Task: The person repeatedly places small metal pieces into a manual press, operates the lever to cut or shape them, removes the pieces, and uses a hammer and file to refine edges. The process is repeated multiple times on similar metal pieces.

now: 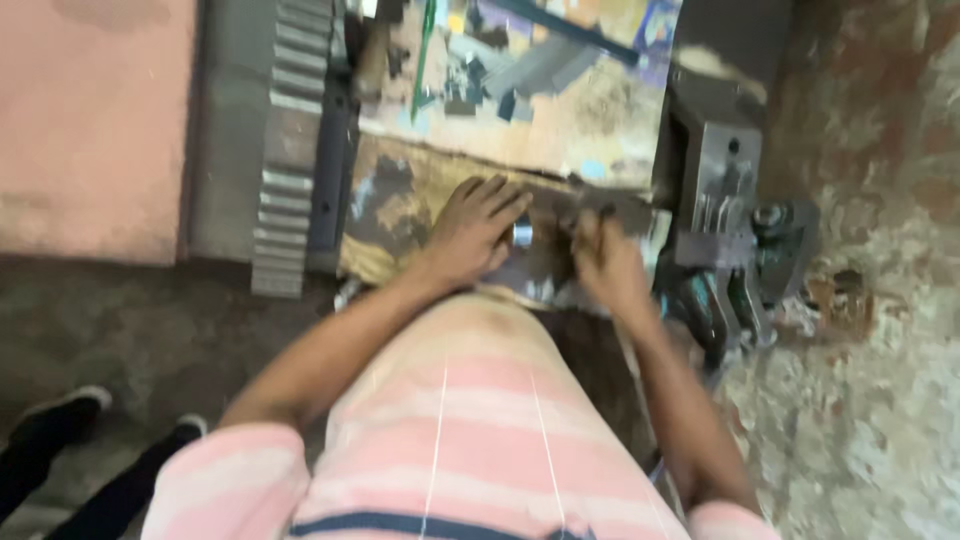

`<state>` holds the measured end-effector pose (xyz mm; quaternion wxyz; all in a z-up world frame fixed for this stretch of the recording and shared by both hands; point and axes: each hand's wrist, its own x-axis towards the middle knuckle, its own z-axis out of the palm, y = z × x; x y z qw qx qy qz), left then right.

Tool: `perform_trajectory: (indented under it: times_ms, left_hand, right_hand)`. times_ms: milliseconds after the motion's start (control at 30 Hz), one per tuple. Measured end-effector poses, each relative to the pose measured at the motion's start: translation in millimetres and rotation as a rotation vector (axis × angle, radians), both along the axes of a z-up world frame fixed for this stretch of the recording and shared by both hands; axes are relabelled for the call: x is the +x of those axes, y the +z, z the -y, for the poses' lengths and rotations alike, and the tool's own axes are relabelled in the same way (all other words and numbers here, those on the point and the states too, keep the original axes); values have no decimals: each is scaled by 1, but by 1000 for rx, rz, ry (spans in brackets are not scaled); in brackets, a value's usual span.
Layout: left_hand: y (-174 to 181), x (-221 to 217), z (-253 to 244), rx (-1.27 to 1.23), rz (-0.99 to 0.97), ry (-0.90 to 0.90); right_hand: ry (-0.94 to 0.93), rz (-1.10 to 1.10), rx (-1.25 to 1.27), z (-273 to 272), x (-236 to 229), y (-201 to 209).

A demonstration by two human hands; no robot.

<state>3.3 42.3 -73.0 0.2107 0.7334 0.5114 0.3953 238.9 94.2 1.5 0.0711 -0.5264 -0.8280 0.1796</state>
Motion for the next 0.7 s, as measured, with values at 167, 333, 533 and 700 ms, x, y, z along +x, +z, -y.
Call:
perform_trajectory:
  times_ms: [167,333,533,700]
  left_hand:
    - [9,7,6,4,-193,46]
    - [13,12,5,-231,27,-10]
    - [11,5,6,-185,263,31]
    - [6,-5,5,-265,220,24]
  right_hand:
    - [-8,51,319,-21,4,4]
    - [19,-344,119,0,-23,6]
    - [68,-260,-17,-13,-57,7]
    - [-24,80,-311,-31,-90,6]
